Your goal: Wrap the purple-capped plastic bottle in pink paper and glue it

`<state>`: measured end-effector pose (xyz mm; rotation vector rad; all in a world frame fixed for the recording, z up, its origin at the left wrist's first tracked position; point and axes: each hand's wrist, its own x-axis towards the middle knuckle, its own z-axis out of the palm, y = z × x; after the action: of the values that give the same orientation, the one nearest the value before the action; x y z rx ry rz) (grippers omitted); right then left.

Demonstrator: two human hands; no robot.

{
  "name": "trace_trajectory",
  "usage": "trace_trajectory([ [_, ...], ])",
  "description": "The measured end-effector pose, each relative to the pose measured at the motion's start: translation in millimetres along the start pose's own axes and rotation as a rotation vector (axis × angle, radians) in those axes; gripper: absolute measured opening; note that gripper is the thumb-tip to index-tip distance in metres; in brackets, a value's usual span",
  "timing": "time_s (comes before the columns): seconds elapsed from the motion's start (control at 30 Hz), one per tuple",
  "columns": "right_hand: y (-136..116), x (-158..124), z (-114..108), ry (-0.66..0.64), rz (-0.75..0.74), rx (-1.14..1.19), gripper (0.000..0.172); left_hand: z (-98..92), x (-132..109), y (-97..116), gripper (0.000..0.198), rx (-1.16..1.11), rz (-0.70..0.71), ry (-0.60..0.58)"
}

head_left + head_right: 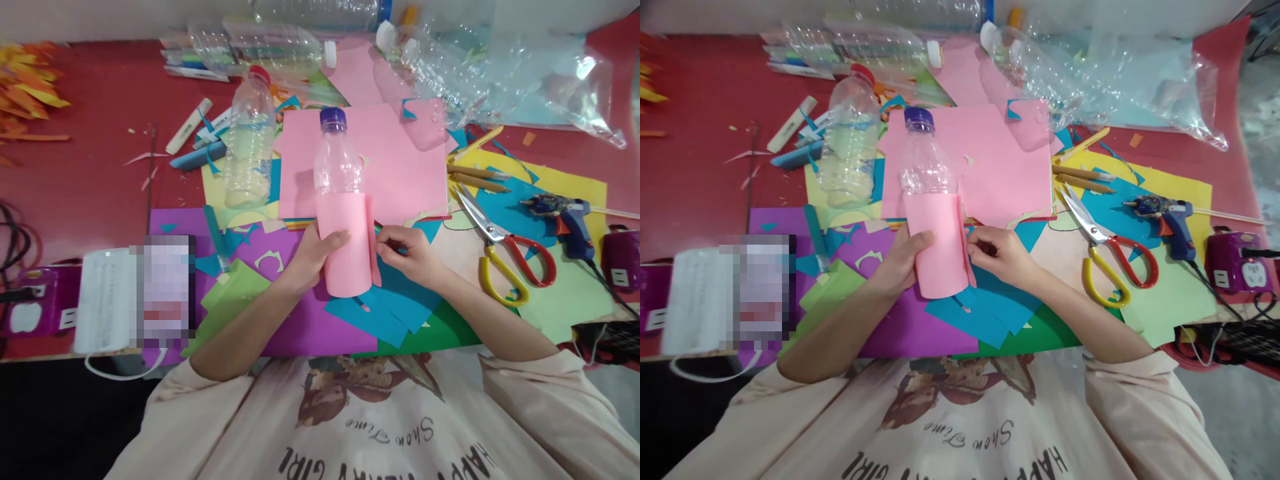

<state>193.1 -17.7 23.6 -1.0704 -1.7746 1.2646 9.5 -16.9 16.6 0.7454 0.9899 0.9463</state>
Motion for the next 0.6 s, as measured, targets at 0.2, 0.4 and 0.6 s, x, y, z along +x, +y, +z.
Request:
trace_trajectory([
  [0.2,1.4,-1.0,2.1,-0.007,-0.011,-0.012,0.015,2.3,-0.7,-0.8,0.041,0.018,0.013,-0.022],
  [0.4,3.0,-2.4,4.0,-0.015,-0.023,-0.026,0.019,1.7,-0.4,-2.5,0.039,-0.001,0.009,-0.02],
  [0.6,7.4,-8.0,0.6,0.008,-0.293,-0.094,0.021,-4.5,2.0,0.2,0.05,-0.24,-0.121,-0.129],
])
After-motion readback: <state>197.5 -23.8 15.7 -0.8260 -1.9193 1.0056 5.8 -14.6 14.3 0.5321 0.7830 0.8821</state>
